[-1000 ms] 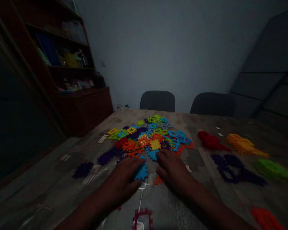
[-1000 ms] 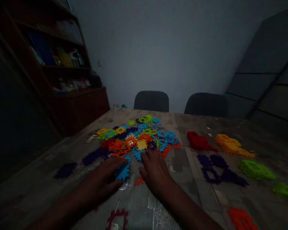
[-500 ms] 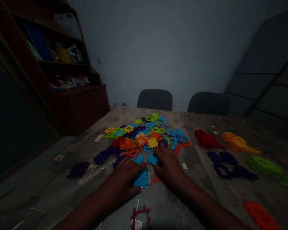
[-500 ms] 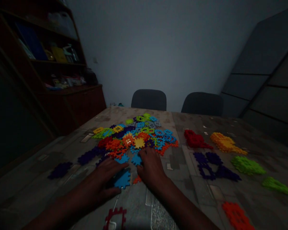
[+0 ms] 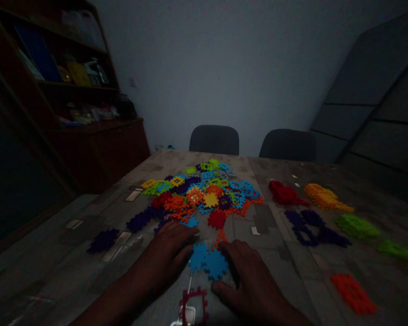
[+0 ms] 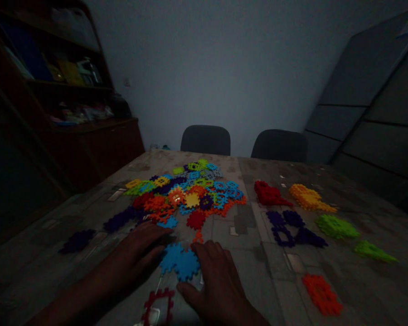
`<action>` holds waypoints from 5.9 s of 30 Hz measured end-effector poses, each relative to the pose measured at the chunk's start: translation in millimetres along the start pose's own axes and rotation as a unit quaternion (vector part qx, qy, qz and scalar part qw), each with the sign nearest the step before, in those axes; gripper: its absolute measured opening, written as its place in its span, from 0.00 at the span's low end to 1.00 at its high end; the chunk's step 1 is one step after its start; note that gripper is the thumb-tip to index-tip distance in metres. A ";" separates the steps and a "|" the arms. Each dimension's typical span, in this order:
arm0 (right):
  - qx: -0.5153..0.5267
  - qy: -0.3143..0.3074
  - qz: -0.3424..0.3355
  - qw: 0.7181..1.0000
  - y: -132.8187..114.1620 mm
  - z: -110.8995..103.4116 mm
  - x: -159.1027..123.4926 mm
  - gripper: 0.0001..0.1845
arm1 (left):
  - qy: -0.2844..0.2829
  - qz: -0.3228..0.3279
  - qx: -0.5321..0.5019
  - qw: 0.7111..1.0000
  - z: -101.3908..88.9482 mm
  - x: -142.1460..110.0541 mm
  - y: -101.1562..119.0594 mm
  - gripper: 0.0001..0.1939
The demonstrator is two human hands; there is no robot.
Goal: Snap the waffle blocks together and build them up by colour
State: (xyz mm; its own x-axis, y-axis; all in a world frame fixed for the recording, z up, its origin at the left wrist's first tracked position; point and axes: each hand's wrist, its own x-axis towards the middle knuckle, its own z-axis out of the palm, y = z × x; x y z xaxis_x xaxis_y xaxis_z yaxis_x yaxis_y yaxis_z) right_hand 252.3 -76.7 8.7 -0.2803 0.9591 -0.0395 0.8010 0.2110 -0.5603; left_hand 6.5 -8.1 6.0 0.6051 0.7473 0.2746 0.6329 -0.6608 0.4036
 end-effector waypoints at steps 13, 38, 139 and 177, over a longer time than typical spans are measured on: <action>-0.015 -0.057 -0.124 0.991 27.1 7.8 7.2 0.45 | 0.018 0.019 -0.007 1.000 -27.3 1.6 -11.4 0.18; 0.001 -0.074 -0.189 0.979 -2.2 -14.0 24.8 0.40 | -0.091 0.006 0.046 0.995 -13.9 22.2 -25.4 0.30; -0.159 0.013 -0.071 0.985 100.8 -56.0 -14.5 0.36 | -0.096 0.004 0.006 0.995 -2.5 -36.0 55.3 0.40; -0.174 0.078 0.071 0.979 95.3 -89.7 51.4 0.26 | -0.145 -0.067 0.039 0.986 18.7 14.5 55.7 0.37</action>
State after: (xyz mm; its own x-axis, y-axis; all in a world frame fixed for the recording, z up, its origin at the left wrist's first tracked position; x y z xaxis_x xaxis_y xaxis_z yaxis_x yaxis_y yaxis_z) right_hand 361.7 9.6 27.5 -0.0912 0.9948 0.0449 0.9654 0.0994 -0.2410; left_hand 59.6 -35.4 16.1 0.6194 0.7839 -0.0423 0.7448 -0.5698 0.3472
